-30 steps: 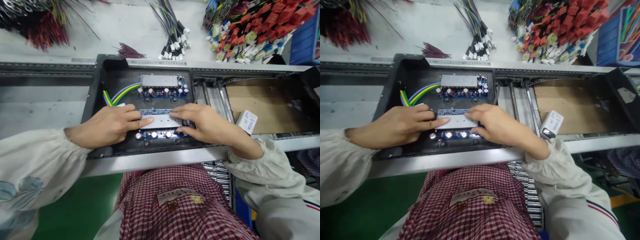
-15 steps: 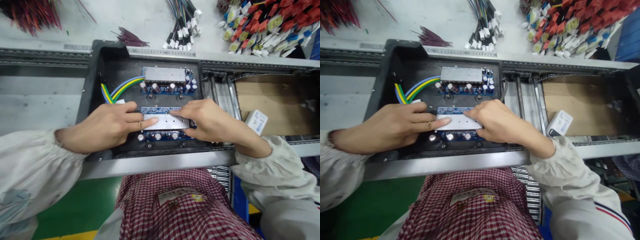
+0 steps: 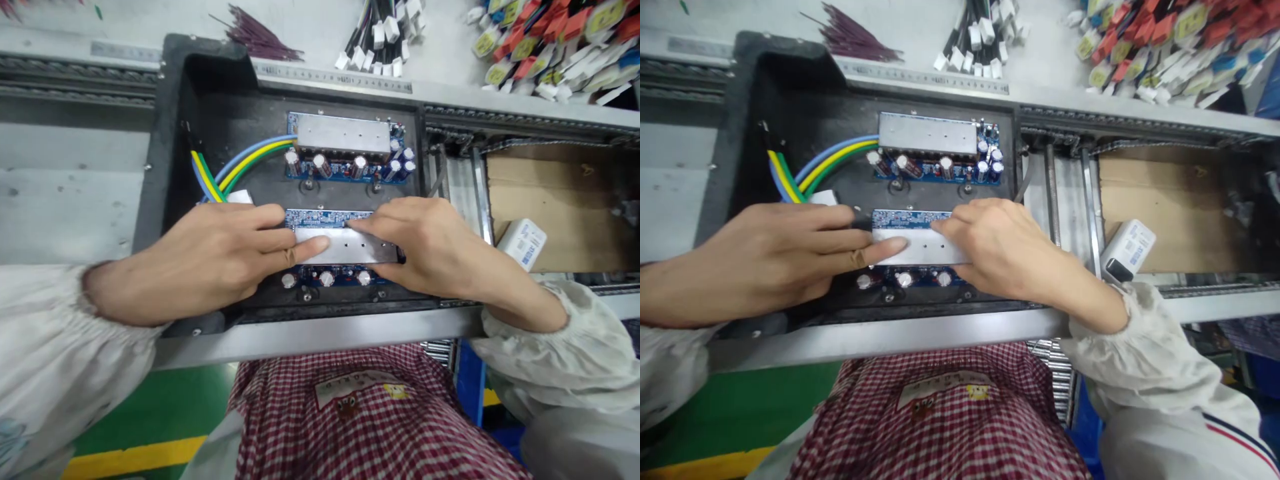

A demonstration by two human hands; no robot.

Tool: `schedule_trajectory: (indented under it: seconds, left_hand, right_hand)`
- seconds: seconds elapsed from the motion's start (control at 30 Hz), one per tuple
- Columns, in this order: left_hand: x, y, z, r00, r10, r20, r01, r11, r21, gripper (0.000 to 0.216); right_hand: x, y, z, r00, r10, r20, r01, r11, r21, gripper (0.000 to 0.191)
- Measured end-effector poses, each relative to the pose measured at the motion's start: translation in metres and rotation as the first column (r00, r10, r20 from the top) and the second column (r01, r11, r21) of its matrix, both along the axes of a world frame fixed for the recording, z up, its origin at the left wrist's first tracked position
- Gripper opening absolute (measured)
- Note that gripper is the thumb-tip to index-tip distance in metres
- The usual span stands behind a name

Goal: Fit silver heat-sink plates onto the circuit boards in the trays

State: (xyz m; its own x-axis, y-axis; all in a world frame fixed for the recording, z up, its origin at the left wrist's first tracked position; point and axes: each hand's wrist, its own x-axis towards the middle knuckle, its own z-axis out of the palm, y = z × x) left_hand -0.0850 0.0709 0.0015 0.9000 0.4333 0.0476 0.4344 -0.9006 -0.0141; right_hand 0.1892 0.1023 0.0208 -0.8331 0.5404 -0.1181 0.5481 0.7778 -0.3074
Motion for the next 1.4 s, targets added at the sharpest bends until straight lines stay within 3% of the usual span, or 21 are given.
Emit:
schedule_trajectory:
  seconds: [0.1,0.3,0.47,0.73,0.83,1.0,1.4]
  left_hand:
    - [-0.001,0.000,0.001,0.999,0.003,-0.038,-0.004,1.000,-0.006,0.046]
    - [-0.003,0.001,0.002,0.997,-0.019,0.073,0.023,0.998,-0.053,0.050]
    - [-0.003,0.002,-0.001,1.000,0.002,0.025,0.000,0.998,-0.071,0.051]
    - [-0.003,0.003,-0.003,0.997,-0.046,0.055,0.046,0.999,-0.008,0.048]
    - [-0.001,0.003,0.000,0.999,-0.039,0.007,0.040,0.997,-0.071,0.050]
    - [0.003,0.003,0.005,0.988,0.056,-0.141,-0.085,0.974,-0.209,0.055]
    - [-0.002,0.003,0.000,0.997,0.061,-0.042,-0.067,0.985,-0.157,0.054]
  right_hand:
    - [0.000,0.002,0.000,1.000,0.022,-0.015,-0.022,1.000,-0.006,0.029]
    - [0.001,0.005,0.005,0.996,0.048,-0.073,-0.051,0.998,-0.042,0.026]
    - [0.001,0.001,0.002,0.992,0.051,-0.115,-0.047,0.998,0.036,0.029]
    - [0.000,-0.001,0.002,0.998,0.054,-0.036,-0.051,0.995,0.083,0.030]
    - [0.000,-0.004,0.002,0.999,0.034,-0.015,-0.032,0.990,0.136,0.035]
    - [0.000,-0.005,0.001,0.999,0.036,0.039,-0.041,0.989,0.140,0.035]
    - [-0.004,-0.006,0.003,0.999,-0.019,0.046,0.015,0.996,0.085,0.032]
